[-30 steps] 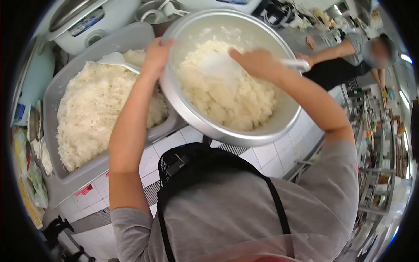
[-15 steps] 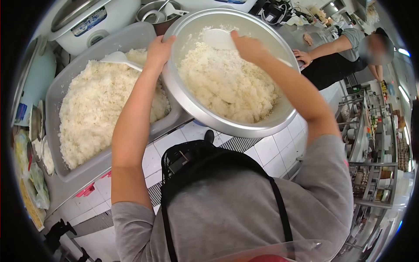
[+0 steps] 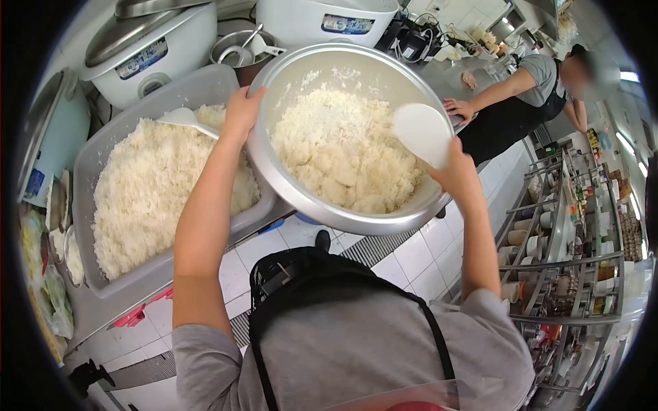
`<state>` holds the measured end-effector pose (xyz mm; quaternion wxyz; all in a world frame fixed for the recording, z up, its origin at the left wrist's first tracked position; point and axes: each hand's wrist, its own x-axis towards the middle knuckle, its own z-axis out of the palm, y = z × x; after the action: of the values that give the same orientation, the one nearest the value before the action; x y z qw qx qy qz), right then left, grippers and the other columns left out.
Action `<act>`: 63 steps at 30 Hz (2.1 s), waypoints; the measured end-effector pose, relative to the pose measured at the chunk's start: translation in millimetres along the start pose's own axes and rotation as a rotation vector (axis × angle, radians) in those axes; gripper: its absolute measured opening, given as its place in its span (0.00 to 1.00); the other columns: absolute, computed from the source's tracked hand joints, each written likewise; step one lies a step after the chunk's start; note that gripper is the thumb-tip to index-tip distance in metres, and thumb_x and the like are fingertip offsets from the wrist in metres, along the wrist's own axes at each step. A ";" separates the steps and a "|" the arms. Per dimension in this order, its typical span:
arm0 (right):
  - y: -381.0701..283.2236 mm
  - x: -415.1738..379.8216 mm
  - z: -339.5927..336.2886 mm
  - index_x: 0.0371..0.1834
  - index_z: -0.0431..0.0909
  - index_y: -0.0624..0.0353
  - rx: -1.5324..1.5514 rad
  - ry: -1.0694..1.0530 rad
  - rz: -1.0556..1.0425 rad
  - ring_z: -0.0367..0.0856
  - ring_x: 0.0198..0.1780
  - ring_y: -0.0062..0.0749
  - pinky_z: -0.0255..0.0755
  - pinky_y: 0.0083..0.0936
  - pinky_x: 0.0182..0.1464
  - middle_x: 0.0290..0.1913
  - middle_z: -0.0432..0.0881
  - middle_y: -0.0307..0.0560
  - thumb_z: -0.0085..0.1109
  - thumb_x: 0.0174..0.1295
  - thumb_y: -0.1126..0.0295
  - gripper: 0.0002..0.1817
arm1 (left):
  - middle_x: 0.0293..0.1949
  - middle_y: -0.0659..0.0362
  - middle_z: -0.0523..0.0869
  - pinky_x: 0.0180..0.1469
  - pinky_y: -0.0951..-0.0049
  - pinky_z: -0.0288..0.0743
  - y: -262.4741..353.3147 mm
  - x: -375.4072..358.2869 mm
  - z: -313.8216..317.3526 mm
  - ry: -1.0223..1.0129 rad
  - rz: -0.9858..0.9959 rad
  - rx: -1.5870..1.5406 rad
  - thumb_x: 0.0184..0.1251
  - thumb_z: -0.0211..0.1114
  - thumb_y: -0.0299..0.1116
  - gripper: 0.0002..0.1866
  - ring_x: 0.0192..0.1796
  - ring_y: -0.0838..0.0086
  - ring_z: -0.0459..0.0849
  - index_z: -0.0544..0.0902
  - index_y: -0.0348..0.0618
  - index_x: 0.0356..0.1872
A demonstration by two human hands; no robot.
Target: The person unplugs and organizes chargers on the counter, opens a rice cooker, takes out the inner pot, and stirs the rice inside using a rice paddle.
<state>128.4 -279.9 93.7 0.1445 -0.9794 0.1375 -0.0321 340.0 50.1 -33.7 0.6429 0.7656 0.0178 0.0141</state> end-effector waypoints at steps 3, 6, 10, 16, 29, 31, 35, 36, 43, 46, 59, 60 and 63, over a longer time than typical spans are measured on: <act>32.8 -30.2 10.3 0.44 0.60 0.70 0.072 0.218 0.122 0.80 0.28 0.53 0.74 0.37 0.26 0.31 0.79 0.66 0.64 0.45 0.69 0.28 | 0.51 0.42 0.76 0.51 0.70 0.70 6.4 -4.9 -0.7 0.001 -0.007 0.000 0.58 0.59 0.42 0.31 0.51 0.60 0.77 0.68 0.25 0.55; 45.1 -38.5 17.4 0.37 0.59 0.68 0.348 0.232 0.300 0.75 0.13 0.33 0.67 0.25 0.12 0.26 0.79 0.56 0.64 0.46 0.70 0.23 | 0.48 0.43 0.77 0.49 0.70 0.70 15.4 -19.1 -0.5 0.003 -0.029 0.002 0.59 0.58 0.41 0.29 0.49 0.62 0.78 0.68 0.25 0.54; 79.4 -12.6 25.4 0.40 0.64 0.68 0.718 0.233 0.223 0.71 0.15 0.25 0.64 0.21 0.11 0.29 0.75 0.49 0.63 0.45 0.72 0.22 | 0.43 0.43 0.79 0.45 0.70 0.71 17.6 -61.7 -4.1 0.076 0.024 0.065 0.61 0.56 0.39 0.24 0.44 0.64 0.80 0.70 0.26 0.51; 153.0 95.0 2.9 0.53 0.62 0.69 0.542 -0.020 -0.129 0.78 0.29 0.32 0.73 0.25 0.30 0.37 0.76 0.53 0.63 0.40 0.70 0.34 | 0.49 0.49 0.76 0.42 0.67 0.77 53.0 -189.6 -5.4 -0.158 -0.337 -0.318 0.60 0.58 0.38 0.30 0.46 0.66 0.79 0.61 0.30 0.58; 26.3 210.8 14.0 0.46 0.60 0.55 -0.659 0.238 -0.752 0.81 0.29 0.48 0.73 0.39 0.28 0.25 0.80 0.53 0.51 0.52 0.71 0.18 | 0.50 0.43 0.76 0.54 0.69 0.67 35.6 -29.3 25.3 0.005 0.054 0.514 0.56 0.59 0.41 0.31 0.51 0.58 0.77 0.66 0.32 0.58; -1.1 219.5 26.6 0.43 0.61 0.56 -0.702 0.217 -0.799 0.81 0.26 0.46 0.73 0.35 0.24 0.23 0.80 0.47 0.47 0.56 0.73 0.12 | 0.51 0.44 0.76 0.54 0.68 0.67 43.7 -30.0 23.5 -0.062 -0.016 0.348 0.56 0.58 0.40 0.30 0.53 0.58 0.76 0.67 0.33 0.58; -31.9 237.3 60.7 0.42 0.61 0.57 -0.825 0.158 -0.729 0.82 0.31 0.46 0.74 0.37 0.28 0.27 0.81 0.51 0.45 0.58 0.72 0.10 | 0.50 0.44 0.77 0.54 0.69 0.67 22.0 -20.9 20.3 -0.092 0.033 0.319 0.57 0.57 0.40 0.29 0.53 0.60 0.76 0.68 0.33 0.57; -31.5 242.8 78.2 0.42 0.61 0.58 -0.831 0.097 -0.676 0.82 0.34 0.47 0.74 0.39 0.31 0.30 0.81 0.52 0.44 0.59 0.72 0.09 | 0.50 0.45 0.77 0.54 0.69 0.67 11.1 -15.3 21.2 -0.056 0.087 0.347 0.56 0.58 0.40 0.28 0.52 0.60 0.77 0.69 0.33 0.56; -2.3 247.0 109.2 0.46 0.63 0.63 -0.587 -0.047 -0.447 0.82 0.36 0.47 0.74 0.41 0.36 0.35 0.80 0.56 0.45 0.56 0.74 0.14 | 0.45 0.44 0.80 0.51 0.69 0.68 28.5 -21.3 19.4 -0.129 0.052 0.078 0.52 0.61 0.39 0.26 0.49 0.60 0.79 0.74 0.33 0.51; -24.6 216.5 92.6 0.47 0.61 0.67 -0.399 -0.364 -0.148 0.81 0.27 0.45 0.74 0.36 0.29 0.30 0.80 0.57 0.52 0.48 0.76 0.21 | 0.44 0.44 0.80 0.50 0.68 0.69 35.7 -27.6 21.0 -0.010 0.086 0.203 0.51 0.61 0.39 0.26 0.48 0.59 0.79 0.73 0.33 0.51; -20.9 124.2 94.6 0.50 0.59 0.65 -0.547 -0.343 -0.255 0.80 0.40 0.52 0.74 0.40 0.37 0.36 0.78 0.63 0.48 0.51 0.76 0.21 | 0.47 0.45 0.79 0.51 0.66 0.70 25.1 -17.8 25.0 -0.033 0.021 0.151 0.52 0.60 0.40 0.27 0.50 0.58 0.78 0.73 0.33 0.52; -28.5 110.4 89.4 0.51 0.58 0.64 -0.622 -0.384 -0.339 0.80 0.39 0.52 0.74 0.39 0.37 0.36 0.78 0.62 0.47 0.52 0.77 0.21 | 0.47 0.45 0.79 0.51 0.66 0.70 18.2 -15.0 26.3 -0.040 0.040 0.135 0.52 0.60 0.40 0.27 0.50 0.58 0.78 0.73 0.33 0.52; -64.1 85.1 62.6 0.50 0.59 0.61 -0.811 -0.530 -0.539 0.81 0.38 0.49 0.75 0.37 0.36 0.35 0.79 0.58 0.46 0.54 0.76 0.19 | 0.47 0.44 0.79 0.52 0.66 0.69 22.1 -12.9 23.8 -0.027 0.083 0.182 0.52 0.61 0.40 0.28 0.50 0.58 0.78 0.72 0.33 0.52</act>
<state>233.3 -227.5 54.5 -0.2277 -0.9317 -0.1579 0.2350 328.5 22.3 -16.0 0.5698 0.8210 -0.0213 0.0284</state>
